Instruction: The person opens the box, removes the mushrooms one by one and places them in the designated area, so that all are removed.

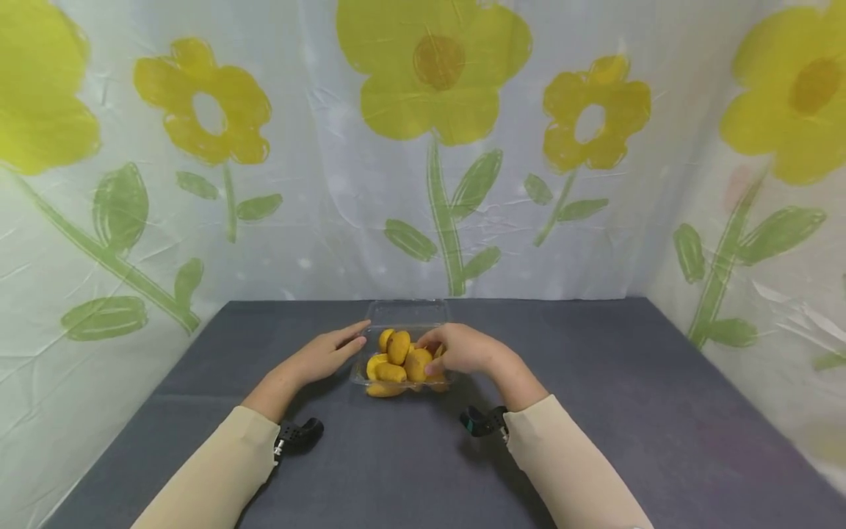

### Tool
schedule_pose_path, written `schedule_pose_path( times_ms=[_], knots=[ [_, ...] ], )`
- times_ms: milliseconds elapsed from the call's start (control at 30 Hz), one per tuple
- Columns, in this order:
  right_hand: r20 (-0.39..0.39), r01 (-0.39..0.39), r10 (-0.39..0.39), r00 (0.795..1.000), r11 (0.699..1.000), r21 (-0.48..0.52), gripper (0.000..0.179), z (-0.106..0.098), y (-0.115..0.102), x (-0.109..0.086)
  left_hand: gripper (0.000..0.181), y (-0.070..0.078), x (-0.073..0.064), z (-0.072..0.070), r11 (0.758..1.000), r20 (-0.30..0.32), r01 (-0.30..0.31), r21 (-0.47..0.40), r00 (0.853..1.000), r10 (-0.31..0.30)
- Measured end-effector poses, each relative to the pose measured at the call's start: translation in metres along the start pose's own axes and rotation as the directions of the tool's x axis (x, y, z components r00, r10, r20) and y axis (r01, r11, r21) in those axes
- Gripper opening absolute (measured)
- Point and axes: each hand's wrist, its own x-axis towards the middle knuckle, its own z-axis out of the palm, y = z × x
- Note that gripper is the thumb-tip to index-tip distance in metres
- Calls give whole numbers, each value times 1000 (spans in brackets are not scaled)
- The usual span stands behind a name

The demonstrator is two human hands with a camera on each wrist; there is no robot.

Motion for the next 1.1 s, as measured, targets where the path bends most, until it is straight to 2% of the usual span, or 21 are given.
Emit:
schedule_pose_path(
  times_ms=[300,433,700,1100],
  knots=[
    [-93,29,-28,995,1000,8,39,-3,8,-1,61,-2,0,2,1000,0,5,2,1000,-5],
    [-92,19,-17,996,1000,21,38,-3,9,-1,62,-1,1,2,1000,4,11,1,1000,-11],
    [-32,42,-40,999,998,40,43,-5,9,-2,58,-1,1,1,1000,-11,12,5,1000,-12],
    [-131,42,-42,991,999,-4,36,-9,9,-3,58,0,0,1,1000,-8,9,-6,1000,-9]
  ],
)
